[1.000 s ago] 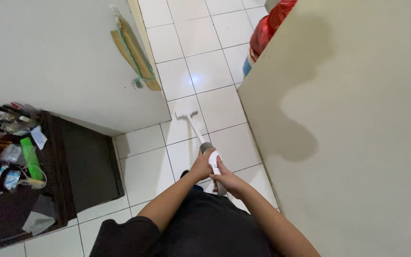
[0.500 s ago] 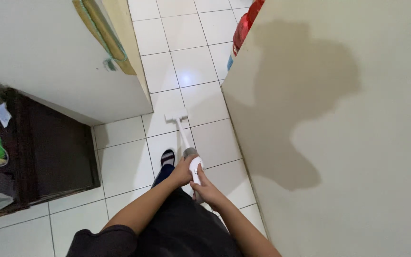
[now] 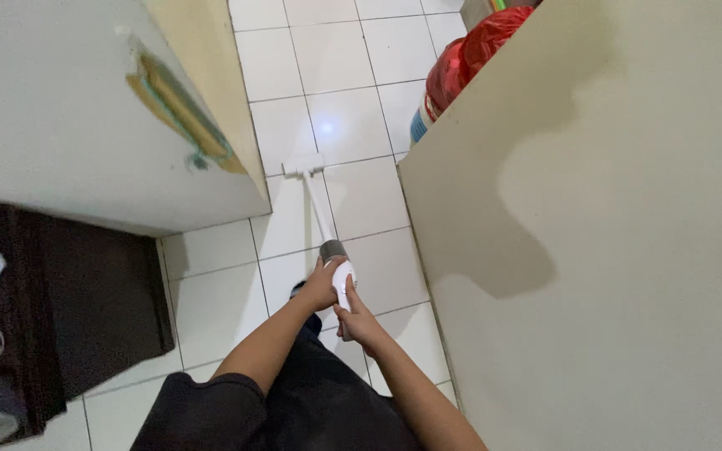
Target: Vacuuming a tiled floor around furniture and objects using a handheld cordless vacuum cleaner.
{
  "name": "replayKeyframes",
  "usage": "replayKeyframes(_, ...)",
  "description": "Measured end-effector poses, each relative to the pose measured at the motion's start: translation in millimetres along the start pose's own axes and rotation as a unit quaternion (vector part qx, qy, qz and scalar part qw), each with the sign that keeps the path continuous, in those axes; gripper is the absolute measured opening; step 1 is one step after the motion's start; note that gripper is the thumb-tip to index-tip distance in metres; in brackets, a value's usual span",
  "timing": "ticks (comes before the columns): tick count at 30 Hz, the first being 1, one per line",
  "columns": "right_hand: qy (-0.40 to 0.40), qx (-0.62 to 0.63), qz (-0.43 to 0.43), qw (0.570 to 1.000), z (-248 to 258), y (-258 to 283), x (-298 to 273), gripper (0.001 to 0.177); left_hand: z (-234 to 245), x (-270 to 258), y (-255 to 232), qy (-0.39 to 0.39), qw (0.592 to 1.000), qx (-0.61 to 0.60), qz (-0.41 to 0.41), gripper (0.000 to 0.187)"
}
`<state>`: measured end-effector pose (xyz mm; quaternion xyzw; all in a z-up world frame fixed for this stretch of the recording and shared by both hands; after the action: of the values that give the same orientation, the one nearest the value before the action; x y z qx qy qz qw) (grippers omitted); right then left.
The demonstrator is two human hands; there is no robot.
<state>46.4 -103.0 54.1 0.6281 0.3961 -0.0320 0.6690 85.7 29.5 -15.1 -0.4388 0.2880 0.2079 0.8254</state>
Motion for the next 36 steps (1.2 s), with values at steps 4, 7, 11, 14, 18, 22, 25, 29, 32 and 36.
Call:
replayKeyframes(4,-0.018,0.003,-0.007,1.000,-2,13,30,0.088,20,32,3,0.022,1.000,0.000,0.015,0.090)
replayKeyframes(7,-0.030,0.019,-0.002,0.999,9,15,31,0.090,20,35,-8,0.026,0.999,0.044,-0.008,0.097)
replayKeyframes(11,-0.007,-0.030,-0.030,0.999,40,19,-3,0.092,-16,17,-31,0.022,0.997,0.073,-0.007,0.095)
replayKeyframes(14,0.020,-0.045,-0.035,0.998,69,14,-44,0.094,-45,-19,-54,0.019,0.999,0.048,-0.008,0.098)
replayKeyframes(18,0.047,0.014,-0.007,0.999,111,-8,-103,0.094,-107,-53,-66,0.018,0.999,-0.012,-0.042,0.095)
replayKeyframes(22,0.043,0.006,-0.060,0.997,131,11,-169,0.094,-156,-84,-88,0.030,0.998,0.031,-0.054,0.098)
replayKeyframes(25,0.027,-0.020,-0.053,0.998,146,-6,-188,0.094,-161,-122,-116,0.034,0.998,0.034,-0.032,0.095)
replayKeyframes(29,0.069,-0.004,-0.022,0.997,149,-4,-191,0.095,-178,-110,-99,0.054,0.998,0.026,-0.021,0.090)
replayKeyframes(32,0.068,-0.020,-0.054,0.996,141,7,-178,0.096,-169,-92,-89,0.042,0.998,0.016,-0.040,0.093)
replayKeyframes(36,0.038,-0.028,-0.065,0.997,133,-2,-123,0.095,-140,-56,-85,0.014,0.999,0.045,-0.016,0.098)
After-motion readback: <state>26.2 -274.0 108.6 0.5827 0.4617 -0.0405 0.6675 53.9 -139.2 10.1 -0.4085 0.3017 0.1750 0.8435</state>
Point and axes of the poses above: each hand's wrist, its own x-axis towards the middle knuckle, its own z-axis out of the back of the hand, y = z × x, the point moved 4 cm from there along x, towards the middle knuckle, and after that the axes turned 14 degrees about z, right-handed, at the moved point
